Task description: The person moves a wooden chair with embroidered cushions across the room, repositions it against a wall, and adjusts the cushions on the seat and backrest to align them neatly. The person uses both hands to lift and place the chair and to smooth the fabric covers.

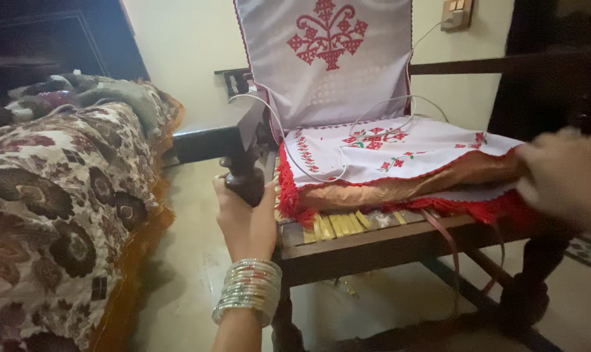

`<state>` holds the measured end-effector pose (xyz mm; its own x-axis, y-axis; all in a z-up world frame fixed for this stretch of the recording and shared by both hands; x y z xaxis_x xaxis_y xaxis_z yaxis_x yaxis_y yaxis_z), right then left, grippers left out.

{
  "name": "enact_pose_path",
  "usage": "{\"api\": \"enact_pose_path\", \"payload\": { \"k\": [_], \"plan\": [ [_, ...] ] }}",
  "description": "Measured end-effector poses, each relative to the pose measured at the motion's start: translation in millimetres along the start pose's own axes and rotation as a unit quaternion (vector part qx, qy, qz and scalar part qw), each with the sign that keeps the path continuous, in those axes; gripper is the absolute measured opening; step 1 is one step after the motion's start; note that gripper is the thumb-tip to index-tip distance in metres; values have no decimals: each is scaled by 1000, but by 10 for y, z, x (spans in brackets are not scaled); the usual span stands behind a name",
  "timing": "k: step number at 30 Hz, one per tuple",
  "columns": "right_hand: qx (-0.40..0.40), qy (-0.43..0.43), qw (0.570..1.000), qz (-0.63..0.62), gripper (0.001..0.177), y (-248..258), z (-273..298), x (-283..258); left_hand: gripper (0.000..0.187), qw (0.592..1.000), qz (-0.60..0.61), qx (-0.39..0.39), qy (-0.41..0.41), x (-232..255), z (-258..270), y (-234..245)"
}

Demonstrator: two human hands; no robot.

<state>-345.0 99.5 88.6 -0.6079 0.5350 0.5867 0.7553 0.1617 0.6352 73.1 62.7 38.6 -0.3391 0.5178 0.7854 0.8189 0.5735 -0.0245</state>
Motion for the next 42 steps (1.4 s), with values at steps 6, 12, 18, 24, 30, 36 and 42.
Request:
{"api": "enact_pose_path", "payload": {
  "k": [6,12,18,24,30,36,42],
  "plan": [
    [280,20,955,-94,27,128,-629,480,55,999,-19,-45,14,-186,-77,-2],
    [341,5,936,-85,32,-321,-1563,1098,82,971,139,-192,37,2,-305,351],
    [163,-35,982,-88,62,-976,-2551,1544,119,985,51,-155,-58,685,-557,768],
    [-78,-139,977,-140,89,-1259,-2788,1411,112,970,-47,-174,-164,1014,-572,793],
    [-217,-169,912,-305,81,-1364,-2668,1353,126,909,-126,-224,-329,1281,-640,917],
    [-103,-117,983,-95,93,-1248,-2668,1376,98,908,-300,-204,-210,1545,-655,541],
    [-98,-90,987,-87,94,-1226,-2673,1338,101,800,-534,-274,-11,1606,-800,340]
  ]
}}
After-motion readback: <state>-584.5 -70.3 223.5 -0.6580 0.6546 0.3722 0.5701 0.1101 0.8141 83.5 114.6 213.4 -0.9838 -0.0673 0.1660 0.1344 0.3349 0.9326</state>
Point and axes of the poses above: each hand's wrist, its own z-axis away from the middle knuckle, its own y-axis out of the back of the hand, x = y × z, the point moved 1 cm from there along -z, towards the middle knuckle, and after that the axes turned 4 degrees about -y, right-handed, at the moved point
